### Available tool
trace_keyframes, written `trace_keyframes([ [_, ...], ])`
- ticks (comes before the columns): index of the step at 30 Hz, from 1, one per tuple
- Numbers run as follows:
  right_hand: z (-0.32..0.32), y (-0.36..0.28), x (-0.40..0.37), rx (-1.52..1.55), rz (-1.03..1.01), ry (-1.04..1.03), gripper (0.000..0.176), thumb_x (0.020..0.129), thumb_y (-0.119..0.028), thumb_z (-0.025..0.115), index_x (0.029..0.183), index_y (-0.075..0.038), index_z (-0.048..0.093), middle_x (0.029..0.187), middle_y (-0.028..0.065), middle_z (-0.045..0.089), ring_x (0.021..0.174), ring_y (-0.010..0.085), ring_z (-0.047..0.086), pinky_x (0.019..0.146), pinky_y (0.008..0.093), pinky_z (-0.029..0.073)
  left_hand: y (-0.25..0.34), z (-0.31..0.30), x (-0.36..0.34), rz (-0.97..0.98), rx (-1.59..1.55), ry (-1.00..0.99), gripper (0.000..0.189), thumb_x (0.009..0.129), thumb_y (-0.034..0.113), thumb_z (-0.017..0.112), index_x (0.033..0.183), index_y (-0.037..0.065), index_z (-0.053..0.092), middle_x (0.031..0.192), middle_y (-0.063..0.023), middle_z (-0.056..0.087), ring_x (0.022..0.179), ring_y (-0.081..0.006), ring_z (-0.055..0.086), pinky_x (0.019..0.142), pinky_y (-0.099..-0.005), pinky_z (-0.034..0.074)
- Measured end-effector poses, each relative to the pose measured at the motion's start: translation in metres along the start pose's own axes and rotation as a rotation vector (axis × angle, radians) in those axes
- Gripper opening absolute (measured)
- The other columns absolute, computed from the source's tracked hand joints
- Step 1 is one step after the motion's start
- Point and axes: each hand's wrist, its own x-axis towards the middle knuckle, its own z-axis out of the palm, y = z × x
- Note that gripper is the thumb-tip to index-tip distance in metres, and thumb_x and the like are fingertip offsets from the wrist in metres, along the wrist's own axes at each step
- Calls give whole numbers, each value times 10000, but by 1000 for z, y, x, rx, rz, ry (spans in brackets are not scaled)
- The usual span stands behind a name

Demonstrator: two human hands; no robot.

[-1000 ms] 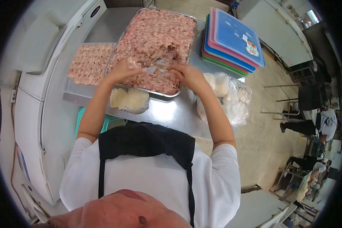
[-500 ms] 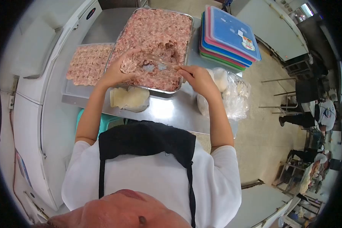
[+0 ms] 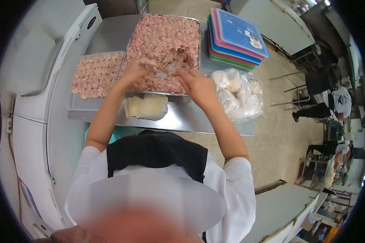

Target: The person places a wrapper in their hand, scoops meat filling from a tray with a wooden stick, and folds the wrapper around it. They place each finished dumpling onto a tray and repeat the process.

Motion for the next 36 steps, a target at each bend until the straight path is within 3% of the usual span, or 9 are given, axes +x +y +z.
trace_keyframes([
  [2, 43, 42, -16, -279, 113, -202, 223, 896, -274, 578, 1060, -161, 678, 834, 131, 620, 786, 325, 629, 655, 412, 491, -10, -2, -4, 88, 24, -79, 677, 748, 363, 768, 1240, -36, 528, 879, -113, 695, 831, -201, 635, 738, -339, 492],
  [4, 42, 53, -19, -320, 327, -402, 268, 905, -314, 550, 1053, -137, 687, 878, 159, 644, 826, 345, 634, 698, 426, 494, -11, -9, -17, 19, 44, -50, 656, 768, 353, 750, 1266, -4, 517, 1000, -162, 667, 881, -210, 634, 800, -344, 483],
  [12, -10, -30, -10, 89, 343, 90, 210, 911, -191, 587, 1054, -69, 682, 885, 175, 647, 819, 350, 627, 761, 374, 494, -34, -31, -19, -11, -384, -222, 896, 755, 292, 788, 1438, -5, 289, 1178, -166, 603, 1080, -193, 582, 929, -316, 432],
  [16, 41, -49, -5, -11, 290, 33, 237, 924, -183, 551, 1116, -94, 657, 947, 181, 657, 900, 383, 623, 772, 389, 493, -28, -28, -18, -56, -684, -405, 882, 768, 256, 779, 1446, -1, 277, 1219, -178, 583, 1150, -216, 549, 993, -317, 388],
  [20, 37, -9, -24, -24, 590, -109, 252, 922, -183, 556, 1126, -77, 658, 1011, 198, 662, 922, 366, 630, 802, 371, 491, -35, -30, -13, 500, -77, -97, 810, 761, 227, 775, 1427, 48, 351, 1243, -155, 583, 1145, -229, 556, 1005, -338, 384],
  [24, -4, -54, -22, 379, 424, -18, 314, 935, -251, 587, 1120, -5, 649, 960, 156, 685, 868, 177, 639, 786, 300, 478, -27, -47, -18, 565, 0, -181, 639, 719, 281, 792, 1263, 54, 546, 1170, -151, 618, 1071, -233, 588, 954, -357, 420],
  [29, 15, -83, 0, 347, 240, -232, 272, 915, -225, 609, 1074, -11, 659, 973, 156, 684, 878, 256, 652, 771, 330, 494, -18, -71, -29, 316, 162, -363, 495, 703, 315, 789, 1073, 19, 646, 1014, -169, 651, 989, -242, 608, 887, -345, 454],
  [32, 6, -70, 10, 135, 149, -188, 246, 888, -263, 619, 1039, -79, 680, 939, 142, 674, 846, 343, 634, 744, 404, 499, -64, -71, -25, 404, 137, -181, 433, 715, 232, 785, 1047, 0, 632, 1013, -113, 634, 973, -187, 581, 885, -319, 444],
  [36, 25, -109, 22, 39, 45, -161, 198, 878, -199, 635, 1003, -55, 688, 974, 134, 677, 902, 316, 640, 765, 368, 509, -45, -92, -48, 221, 7, -194, 524, 721, 318, 781, 1085, -22, 620, 1062, -179, 635, 1024, -254, 596, 898, -338, 446],
])
